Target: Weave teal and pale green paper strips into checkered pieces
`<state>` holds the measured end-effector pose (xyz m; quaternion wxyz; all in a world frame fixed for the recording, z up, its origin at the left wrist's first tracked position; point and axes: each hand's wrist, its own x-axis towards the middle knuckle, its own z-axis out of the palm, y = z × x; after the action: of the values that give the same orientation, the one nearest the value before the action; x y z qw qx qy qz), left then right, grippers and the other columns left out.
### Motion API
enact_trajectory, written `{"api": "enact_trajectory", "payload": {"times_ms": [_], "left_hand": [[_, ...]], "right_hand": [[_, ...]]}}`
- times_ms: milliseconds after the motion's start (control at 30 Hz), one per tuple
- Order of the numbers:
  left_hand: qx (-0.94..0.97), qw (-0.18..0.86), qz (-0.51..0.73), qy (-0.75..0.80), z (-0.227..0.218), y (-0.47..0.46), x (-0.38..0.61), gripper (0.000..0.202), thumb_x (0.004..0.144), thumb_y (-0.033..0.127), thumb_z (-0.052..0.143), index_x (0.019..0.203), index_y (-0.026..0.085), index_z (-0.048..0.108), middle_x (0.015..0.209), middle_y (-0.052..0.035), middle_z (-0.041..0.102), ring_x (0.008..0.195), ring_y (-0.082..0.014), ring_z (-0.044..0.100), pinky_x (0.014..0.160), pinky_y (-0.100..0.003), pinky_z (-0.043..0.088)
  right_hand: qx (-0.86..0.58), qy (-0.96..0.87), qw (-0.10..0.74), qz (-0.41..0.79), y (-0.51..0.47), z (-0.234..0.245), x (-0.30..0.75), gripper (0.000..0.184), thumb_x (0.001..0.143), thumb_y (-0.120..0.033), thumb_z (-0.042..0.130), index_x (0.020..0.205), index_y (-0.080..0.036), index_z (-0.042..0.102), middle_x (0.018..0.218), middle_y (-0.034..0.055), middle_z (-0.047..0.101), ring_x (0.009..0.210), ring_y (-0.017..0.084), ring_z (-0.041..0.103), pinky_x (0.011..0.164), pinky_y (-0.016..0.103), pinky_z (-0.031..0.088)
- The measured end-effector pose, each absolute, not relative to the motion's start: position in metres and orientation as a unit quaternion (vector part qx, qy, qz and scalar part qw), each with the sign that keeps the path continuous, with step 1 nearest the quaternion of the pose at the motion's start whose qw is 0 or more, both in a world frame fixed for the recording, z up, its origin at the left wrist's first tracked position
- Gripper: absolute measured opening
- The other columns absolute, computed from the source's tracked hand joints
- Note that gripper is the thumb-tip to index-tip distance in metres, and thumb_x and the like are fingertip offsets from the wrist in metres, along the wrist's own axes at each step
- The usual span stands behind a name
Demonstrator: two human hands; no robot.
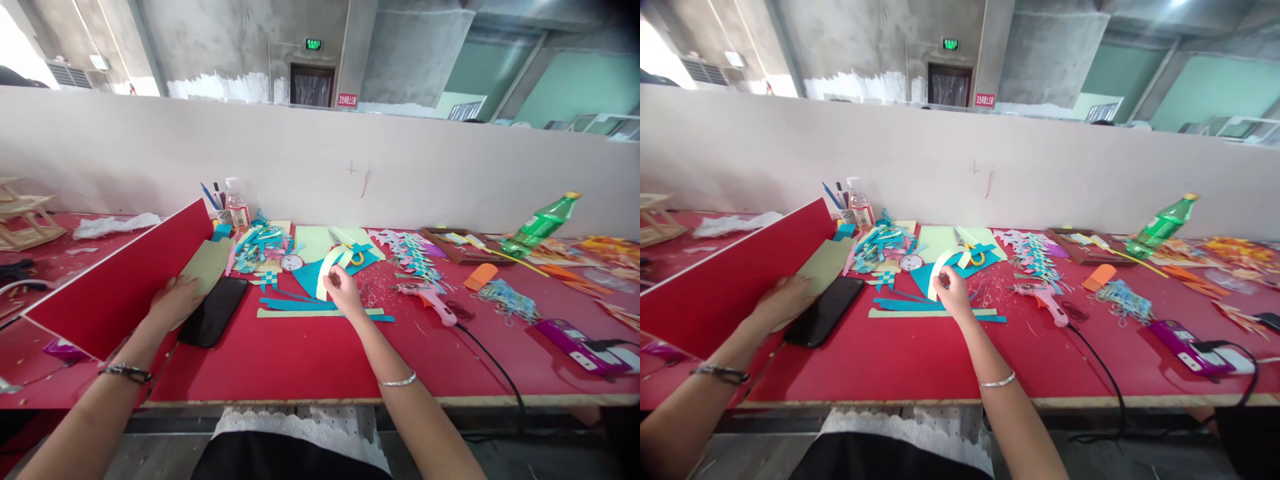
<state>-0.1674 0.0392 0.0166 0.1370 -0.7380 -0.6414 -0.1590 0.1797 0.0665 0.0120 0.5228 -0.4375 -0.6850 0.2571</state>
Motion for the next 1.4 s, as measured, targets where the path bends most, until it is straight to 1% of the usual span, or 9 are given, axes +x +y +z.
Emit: {"api": "enact_trajectory", "payload": {"times_ms": [100,200,367,500,600,733,833,1167,1400], "left_hand": [[-0.755,0.215,-0.129,-0.606,0.052,0.031,-0.126,0.035,0.08,0.031,0.035,0.108,0.013,0.045,0.109,-0.0108,0.049,0.099,-0.0239,0.041,0.078,-0.033,0.036],[-0.77,0.251,-0.201,-0.551,0.079,0.012,-0.073,0.037,0.081,0.032,0.035,0.114,0.017,0.041,0.115,-0.0078,0.045,0.104,-0.0226,0.038,0.085,-0.034,0.032],[-0.892,0.202,-0.178,-0.363,0.062,-0.032,-0.003,0.035,0.077,0.038,0.043,0.11,0.027,0.045,0.11,-0.0029,0.051,0.095,-0.0199,0.045,0.08,-0.033,0.029],[-0.901,0.132,-0.179,-0.372,0.028,-0.045,0.012,0.018,0.081,0.028,0.04,0.092,0.023,0.054,0.084,-0.0014,0.059,0.082,-0.0157,0.048,0.071,-0.031,0.028],[-0.908,0.077,-0.16,-0.38,0.012,-0.043,0.007,0.021,0.083,0.02,0.038,0.076,0.021,0.057,0.07,0.0005,0.057,0.072,-0.0133,0.048,0.068,-0.03,0.028],[-0.915,0.014,-0.139,-0.378,0.002,-0.042,0.003,0.015,0.08,0.026,0.043,0.088,0.022,0.055,0.085,-0.0015,0.057,0.079,-0.0149,0.05,0.069,-0.029,0.032],[-0.896,-0.022,-0.15,-0.417,-0.002,-0.042,0.005,0.031,0.075,0.035,0.049,0.103,0.02,0.048,0.095,-0.0045,0.054,0.087,-0.0176,0.049,0.071,-0.028,0.036],[-0.906,-0.027,-0.124,-0.405,0.001,-0.044,0.021,0.015,0.079,0.025,0.045,0.089,0.023,0.056,0.077,-0.0007,0.054,0.073,-0.0141,0.051,0.063,-0.026,0.037],[-0.894,-0.058,-0.145,-0.42,-0.002,-0.053,0.013,0.021,0.082,0.026,0.037,0.085,0.02,0.057,0.078,-0.0018,0.054,0.075,-0.0128,0.049,0.062,-0.022,0.038]], "right_hand": [[-0.436,-0.756,0.463,0.156,0.053,0.029,0.184,0.006,0.076,-0.022,0.042,0.071,-0.018,0.04,0.059,-0.0037,0.043,0.052,0.009,0.042,0.05,0.019,0.033],[-0.384,-0.862,0.331,-0.025,0.028,0.045,0.185,0.01,0.079,-0.016,0.038,0.076,-0.017,0.047,0.066,0.0006,0.051,0.061,0.012,0.047,0.057,0.023,0.034],[-0.258,-0.92,0.194,-0.222,-0.016,0.045,0.188,0.018,0.082,-0.011,0.036,0.079,-0.015,0.053,0.069,0.0031,0.054,0.069,0.015,0.047,0.062,0.027,0.033],[-0.274,-0.929,0.156,-0.195,-0.034,0.024,0.205,0.018,0.081,-0.01,0.038,0.072,-0.015,0.053,0.07,0.0026,0.054,0.069,0.014,0.046,0.062,0.026,0.034],[-0.308,-0.927,0.152,-0.15,-0.039,0.007,0.224,0.018,0.081,-0.01,0.039,0.071,-0.015,0.053,0.077,0.0035,0.056,0.072,0.014,0.046,0.064,0.026,0.035],[-0.341,-0.922,0.167,-0.07,-0.044,-0.007,0.243,0.017,0.082,-0.013,0.039,0.073,-0.016,0.054,0.078,0.0038,0.057,0.074,0.014,0.047,0.066,0.026,0.037],[-0.359,-0.913,0.194,-0.012,-0.047,-0.009,0.249,0.016,0.082,-0.015,0.039,0.076,-0.017,0.054,0.08,0.0033,0.059,0.076,0.013,0.05,0.068,0.026,0.038],[-0.426,-0.887,0.18,0.002,-0.057,-0.003,0.215,0.016,0.078,-0.018,0.045,0.092,-0.019,0.052,0.089,0.0064,0.057,0.083,0.018,0.051,0.073,0.031,0.039],[-0.382,-0.902,0.198,0.018,-0.056,-0.01,0.194,0.02,0.082,-0.017,0.038,0.073,-0.017,0.056,0.076,0.0054,0.058,0.073,0.014,0.051,0.068,0.028,0.038]]}}
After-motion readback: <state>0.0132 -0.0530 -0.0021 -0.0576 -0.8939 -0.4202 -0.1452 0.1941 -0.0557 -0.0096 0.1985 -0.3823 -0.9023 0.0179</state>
